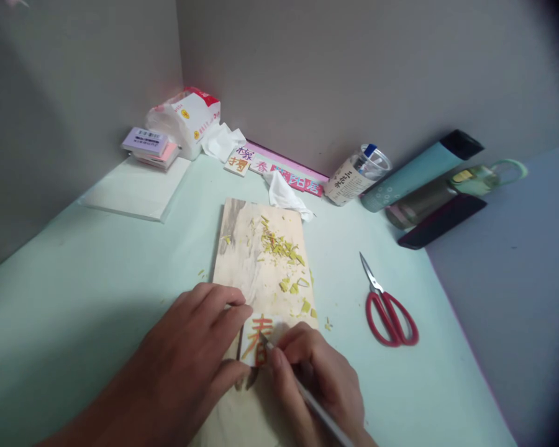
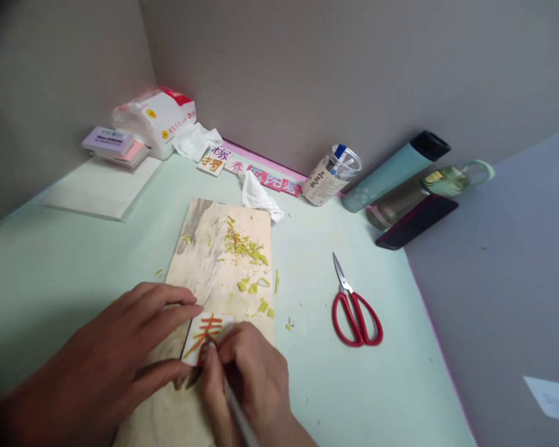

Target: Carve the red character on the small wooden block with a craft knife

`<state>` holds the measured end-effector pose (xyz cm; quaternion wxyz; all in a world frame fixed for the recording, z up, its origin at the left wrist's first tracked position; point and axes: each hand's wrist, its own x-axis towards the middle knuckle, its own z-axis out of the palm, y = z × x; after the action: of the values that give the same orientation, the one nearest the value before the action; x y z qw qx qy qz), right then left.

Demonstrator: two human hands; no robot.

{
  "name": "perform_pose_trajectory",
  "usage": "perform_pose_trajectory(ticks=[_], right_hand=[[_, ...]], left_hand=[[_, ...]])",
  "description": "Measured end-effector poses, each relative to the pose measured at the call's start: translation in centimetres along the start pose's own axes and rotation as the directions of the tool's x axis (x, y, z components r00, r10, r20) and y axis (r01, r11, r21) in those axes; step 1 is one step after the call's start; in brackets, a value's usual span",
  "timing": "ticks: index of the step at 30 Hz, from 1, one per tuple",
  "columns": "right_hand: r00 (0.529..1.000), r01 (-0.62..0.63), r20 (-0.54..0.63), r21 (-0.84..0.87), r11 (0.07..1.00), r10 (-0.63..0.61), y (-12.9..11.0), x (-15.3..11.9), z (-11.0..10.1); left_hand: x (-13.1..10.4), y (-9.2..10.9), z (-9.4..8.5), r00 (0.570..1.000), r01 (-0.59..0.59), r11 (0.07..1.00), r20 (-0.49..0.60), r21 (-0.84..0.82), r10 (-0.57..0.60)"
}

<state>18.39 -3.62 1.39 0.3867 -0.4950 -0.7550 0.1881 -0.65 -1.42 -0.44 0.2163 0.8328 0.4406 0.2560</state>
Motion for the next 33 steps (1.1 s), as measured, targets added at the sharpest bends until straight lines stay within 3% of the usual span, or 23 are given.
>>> perform_pose_trajectory(ticks=[3, 6, 11, 13, 16, 19, 22, 33], right_hand=[[0.986, 0.164, 0.015, -0.198, 0.966, -0.165, 0.2, -0.4, 0.3], [0.965, 0.261, 0.073, -0.344, 0.902, -0.252, 0.4, -0.8, 0.4], [0.943, 0.327, 0.069, -0.358, 0.874, -0.325, 0.3, -0.6, 0.5], [0.964, 0.262, 0.036, -0.307, 0.915, -0.264, 0.3, -0.5, 0.6], [0.997, 0.069, -0.028, -0.099, 0.993, -0.072, 0.5, -0.4, 0.5], [0.994, -0.105, -0.027, 0.108, 0.989, 0.109, 0.6, -0.1, 0.2], [0.973, -0.232, 0.024, 0.179, 0.956, 0.232, 0.6, 0.2, -0.3], [0.985, -0.173, 0.028, 0.105, 0.979, 0.171, -0.1, 0.3, -0.3]], left_hand=[[0.1, 0.0, 0.0, 1.000, -0.006, 1.000, -0.016, -0.013, 0.006], [0.1, -0.1, 0.1, 0.999, -0.020, 1.000, -0.031, -0.015, 0.020], [0.0, -0.1, 0.3, 0.999, -0.021, 1.000, -0.041, -0.009, 0.020], [0.0, -0.1, 0.2, 0.999, -0.020, 1.000, -0.045, 0.006, 0.020], [0.1, 0.0, 0.1, 0.998, -0.030, 0.999, -0.055, 0.044, 0.032], [0.4, 0.2, 0.0, 0.998, -0.028, 0.998, -0.048, 0.065, 0.031], [0.6, 0.4, 0.1, 0.999, -0.019, 0.997, -0.042, 0.072, 0.022], [0.5, 0.0, 0.6, 0.999, 0.016, 0.998, -0.031, 0.065, -0.014]])
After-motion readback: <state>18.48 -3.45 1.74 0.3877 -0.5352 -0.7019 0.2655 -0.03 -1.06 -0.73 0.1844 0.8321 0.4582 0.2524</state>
